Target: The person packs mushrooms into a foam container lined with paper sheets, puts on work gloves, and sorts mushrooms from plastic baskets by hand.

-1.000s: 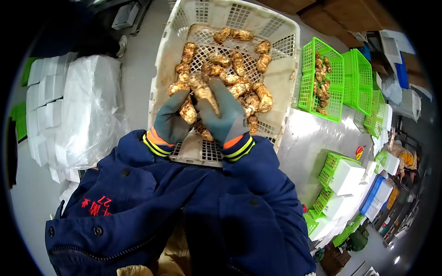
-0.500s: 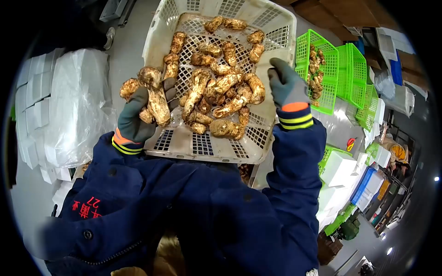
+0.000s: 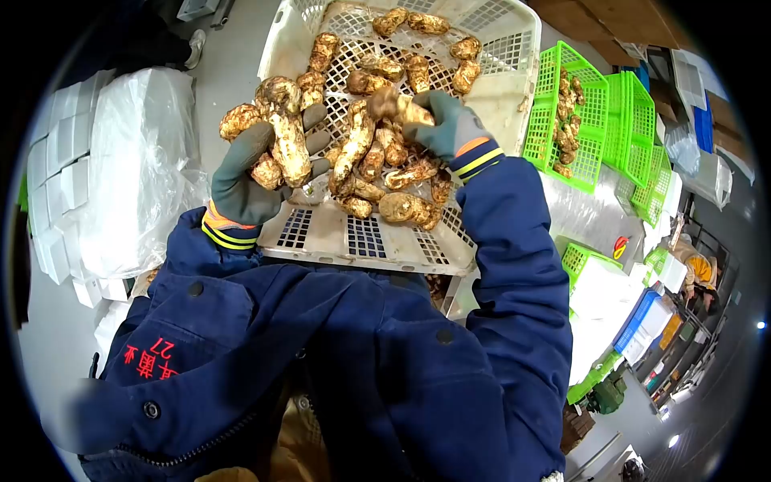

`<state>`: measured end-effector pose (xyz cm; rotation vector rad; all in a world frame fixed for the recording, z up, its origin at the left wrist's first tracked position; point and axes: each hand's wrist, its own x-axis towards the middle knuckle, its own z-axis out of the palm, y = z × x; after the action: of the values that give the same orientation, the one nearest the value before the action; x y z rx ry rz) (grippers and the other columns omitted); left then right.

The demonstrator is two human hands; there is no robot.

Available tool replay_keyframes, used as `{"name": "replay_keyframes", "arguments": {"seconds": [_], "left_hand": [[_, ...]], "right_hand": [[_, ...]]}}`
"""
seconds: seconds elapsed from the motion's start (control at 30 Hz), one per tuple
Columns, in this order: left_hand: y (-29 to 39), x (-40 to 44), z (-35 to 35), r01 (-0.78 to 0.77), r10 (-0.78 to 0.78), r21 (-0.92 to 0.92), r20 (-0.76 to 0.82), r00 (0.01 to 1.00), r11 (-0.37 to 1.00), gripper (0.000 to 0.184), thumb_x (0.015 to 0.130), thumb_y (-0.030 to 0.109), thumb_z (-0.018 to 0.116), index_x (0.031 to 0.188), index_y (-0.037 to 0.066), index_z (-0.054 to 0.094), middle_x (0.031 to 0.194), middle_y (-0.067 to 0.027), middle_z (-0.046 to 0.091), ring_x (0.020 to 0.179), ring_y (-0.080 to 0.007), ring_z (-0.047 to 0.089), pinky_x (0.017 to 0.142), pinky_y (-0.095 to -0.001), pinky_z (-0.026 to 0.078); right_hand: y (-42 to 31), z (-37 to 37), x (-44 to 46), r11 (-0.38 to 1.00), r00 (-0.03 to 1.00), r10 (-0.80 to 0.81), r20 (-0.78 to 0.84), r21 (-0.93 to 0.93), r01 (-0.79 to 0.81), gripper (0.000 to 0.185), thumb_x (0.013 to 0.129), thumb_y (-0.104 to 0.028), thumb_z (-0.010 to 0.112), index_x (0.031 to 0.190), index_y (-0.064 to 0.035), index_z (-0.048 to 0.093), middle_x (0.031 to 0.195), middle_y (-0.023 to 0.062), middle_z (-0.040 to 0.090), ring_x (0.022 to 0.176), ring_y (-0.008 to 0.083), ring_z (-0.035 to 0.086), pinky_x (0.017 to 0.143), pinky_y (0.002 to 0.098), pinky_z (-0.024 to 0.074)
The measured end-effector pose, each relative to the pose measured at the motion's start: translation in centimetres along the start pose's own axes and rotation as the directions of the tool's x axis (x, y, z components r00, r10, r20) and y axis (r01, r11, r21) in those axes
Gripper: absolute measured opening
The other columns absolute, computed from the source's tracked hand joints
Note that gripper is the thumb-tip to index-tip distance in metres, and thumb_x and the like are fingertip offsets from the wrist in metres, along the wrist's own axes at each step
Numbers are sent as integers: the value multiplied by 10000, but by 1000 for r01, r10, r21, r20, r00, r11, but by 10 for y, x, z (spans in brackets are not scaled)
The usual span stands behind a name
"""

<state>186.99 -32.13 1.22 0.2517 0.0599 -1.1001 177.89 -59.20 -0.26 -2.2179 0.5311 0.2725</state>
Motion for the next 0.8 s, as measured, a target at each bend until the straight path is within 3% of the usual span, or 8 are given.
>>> {"name": "replay_keyframes", "arguments": {"seconds": [0.1,0.2,0.3,0.37,0.43,0.5,0.63,0.8], "left_hand": [[-2,-1,0,0,0,6,-13,1000,1000,398,876,154,412,1223,-35,368,1293,-215,333,1152,-342,398,953,-476,352],[0,2,3,-13,14,32,-13,1000,999,405,871,136,411,1229,-45,352,1271,-211,367,1136,-335,418,954,-462,355],[0,2,4,-20,21,60,-6,1000,998,412,869,132,414,1235,-43,343,1262,-211,378,1125,-336,430,950,-460,361],[-1,8,6,-4,4,15,-20,1000,1000,409,870,136,416,1230,-45,349,1259,-211,381,1116,-337,439,946,-458,368],[-1,7,5,-20,20,44,-18,1000,999,393,870,136,419,1215,-47,371,1248,-213,392,1119,-340,435,946,-462,368],[-1,5,-1,-10,12,36,-60,998,999,370,867,130,422,1196,-39,403,1241,-214,401,1126,-346,427,944,-469,368],[-2,5,-2,-12,15,45,-75,997,999,343,868,118,422,1184,-16,432,1260,-230,371,1144,-376,395,956,-492,346],[-2,7,-8,-23,27,86,-47,999,996,396,859,129,429,1211,-38,359,1279,-237,340,1147,-368,393,954,-466,355]], "right_hand": [[18,-12,15,834,993,-82,-84,539,115,541,742,-159,651,1161,77,403,932,120,560,812,167,543,729,249,446],[-9,-34,16,799,986,-81,-147,581,153,560,787,-198,589,1224,60,351,1009,138,553,825,152,552,718,223,453],[-3,-66,5,939,943,-59,-328,302,164,437,810,-171,554,1180,27,435,991,99,576,887,153,563,755,237,452],[9,-75,-4,987,921,-47,-387,-162,-18,381,812,-200,544,1145,-23,492,939,97,605,813,134,567,711,240,446],[-2,-59,-14,864,938,223,-264,-392,-316,399,791,-233,558,1147,-68,488,951,137,600,830,189,584,731,275,452],[4,-36,-21,661,985,69,-158,-732,-164,445,775,-316,543,1154,-99,452,973,175,582,887,325,563,775,397,435],[5,-1,-15,403,985,68,-157,-899,-171,308,765,-208,521,1048,-88,503,921,145,595,869,279,580,735,372,457],[9,-23,6,518,960,261,-102,-824,-229,430,717,-213,587,1113,-87,475,965,160,583,915,308,557,779,376,436]]}}
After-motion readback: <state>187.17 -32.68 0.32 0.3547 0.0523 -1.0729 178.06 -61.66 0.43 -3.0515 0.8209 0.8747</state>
